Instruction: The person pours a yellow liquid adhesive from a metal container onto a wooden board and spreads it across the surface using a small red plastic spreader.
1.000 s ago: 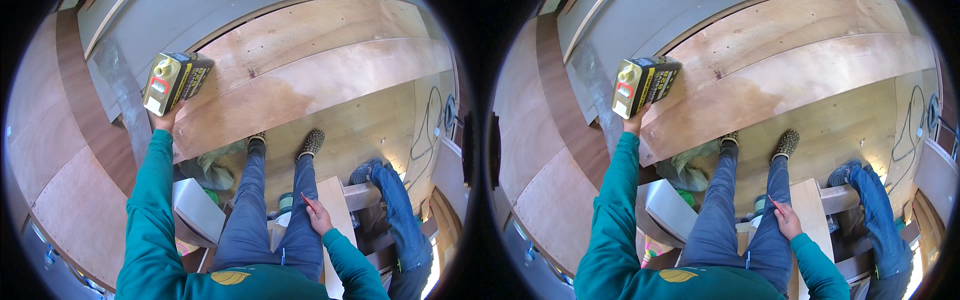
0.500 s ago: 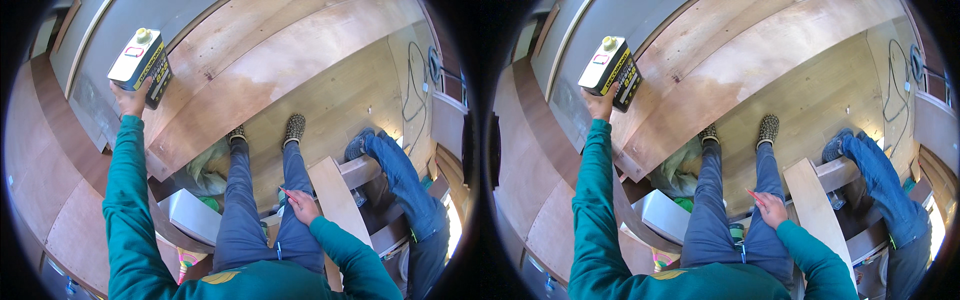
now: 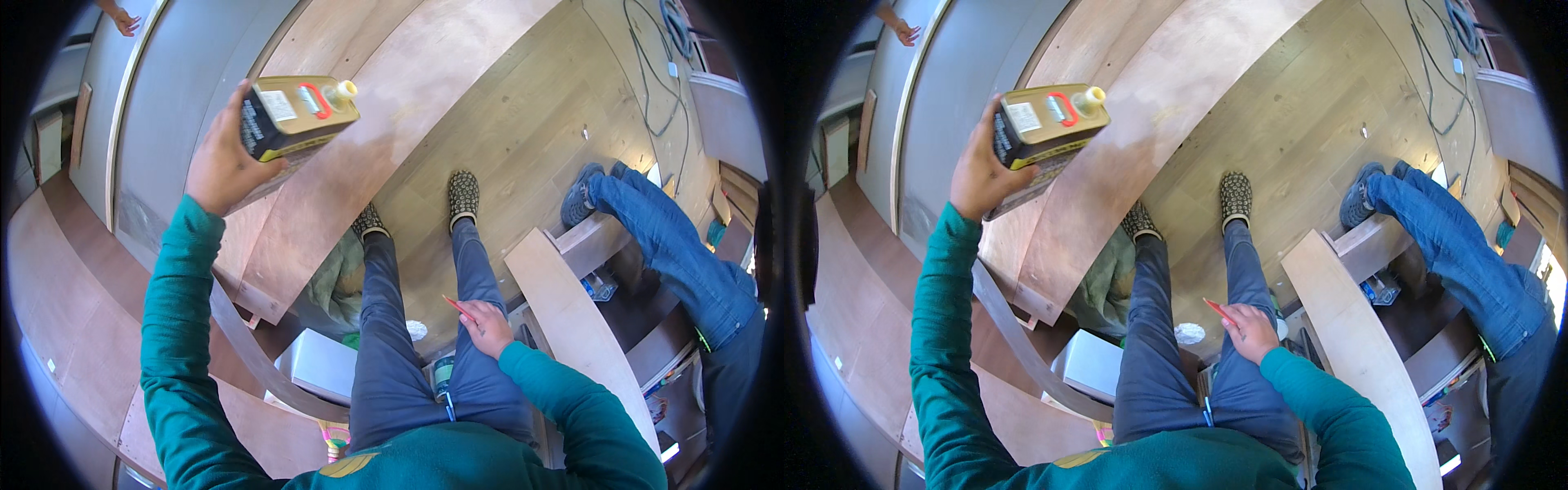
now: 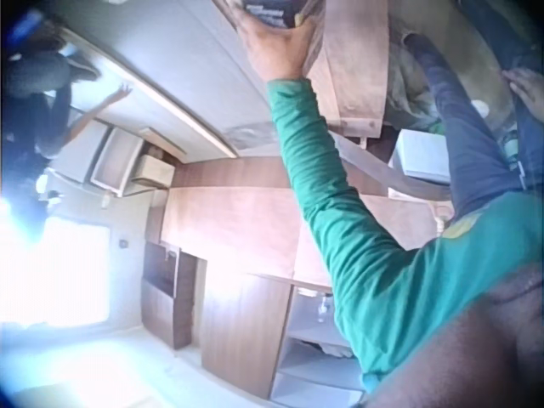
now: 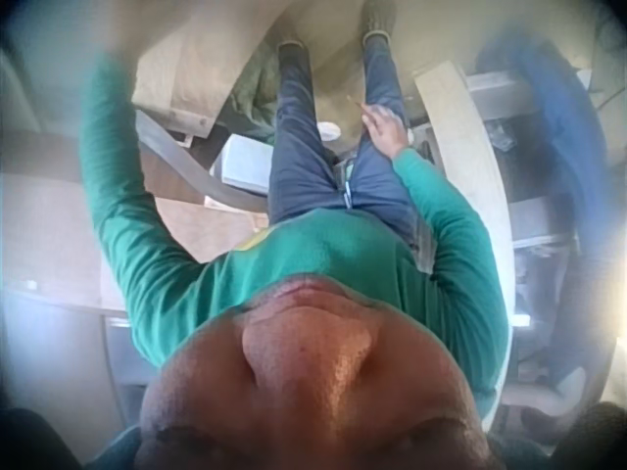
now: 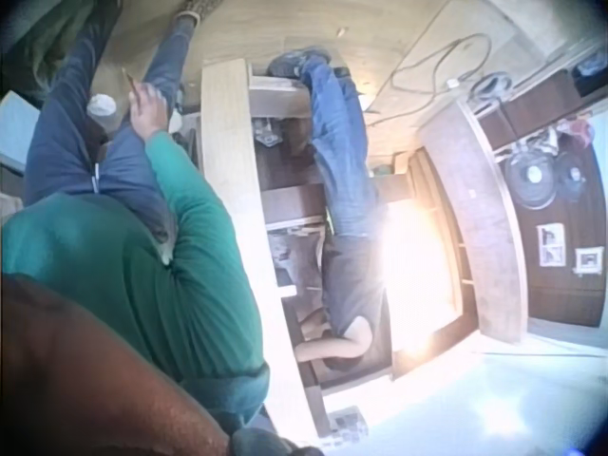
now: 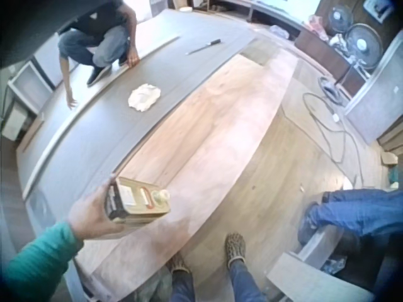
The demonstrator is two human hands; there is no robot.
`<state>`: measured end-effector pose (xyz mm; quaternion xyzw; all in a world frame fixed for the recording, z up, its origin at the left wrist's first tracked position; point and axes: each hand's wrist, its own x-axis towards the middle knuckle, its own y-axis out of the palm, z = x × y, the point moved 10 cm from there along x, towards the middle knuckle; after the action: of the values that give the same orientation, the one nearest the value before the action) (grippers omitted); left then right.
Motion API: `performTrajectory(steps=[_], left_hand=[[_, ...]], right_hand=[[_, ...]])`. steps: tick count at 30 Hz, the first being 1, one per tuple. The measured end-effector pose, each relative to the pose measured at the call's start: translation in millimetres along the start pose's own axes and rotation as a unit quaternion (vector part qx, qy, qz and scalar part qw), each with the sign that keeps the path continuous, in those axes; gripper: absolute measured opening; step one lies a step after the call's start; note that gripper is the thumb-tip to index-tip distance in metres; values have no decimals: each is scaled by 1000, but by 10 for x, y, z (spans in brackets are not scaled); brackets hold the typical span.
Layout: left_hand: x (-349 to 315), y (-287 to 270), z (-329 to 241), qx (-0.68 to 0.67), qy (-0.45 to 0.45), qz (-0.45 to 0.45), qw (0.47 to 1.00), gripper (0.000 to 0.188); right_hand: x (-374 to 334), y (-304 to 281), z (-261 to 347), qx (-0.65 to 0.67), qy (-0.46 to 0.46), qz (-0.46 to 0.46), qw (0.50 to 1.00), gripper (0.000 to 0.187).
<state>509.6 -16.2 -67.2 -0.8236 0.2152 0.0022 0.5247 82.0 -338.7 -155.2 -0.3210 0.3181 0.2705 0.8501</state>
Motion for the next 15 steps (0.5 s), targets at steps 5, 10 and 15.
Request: performTrajectory(steps=[5, 10, 15], left_hand=[[354, 240, -453, 79, -38, 76, 993, 111], [712, 363, -886, 157, -22, 118, 980, 111], [999, 474, -1112, 202, 3, 139, 969, 107]], right_hand=[[-9, -8, -48, 18, 7, -8, 1000, 34], [-25, -2, -138, 35, 23, -18, 999, 34], [-74, -11, -173, 51, 32, -24, 998, 34]])
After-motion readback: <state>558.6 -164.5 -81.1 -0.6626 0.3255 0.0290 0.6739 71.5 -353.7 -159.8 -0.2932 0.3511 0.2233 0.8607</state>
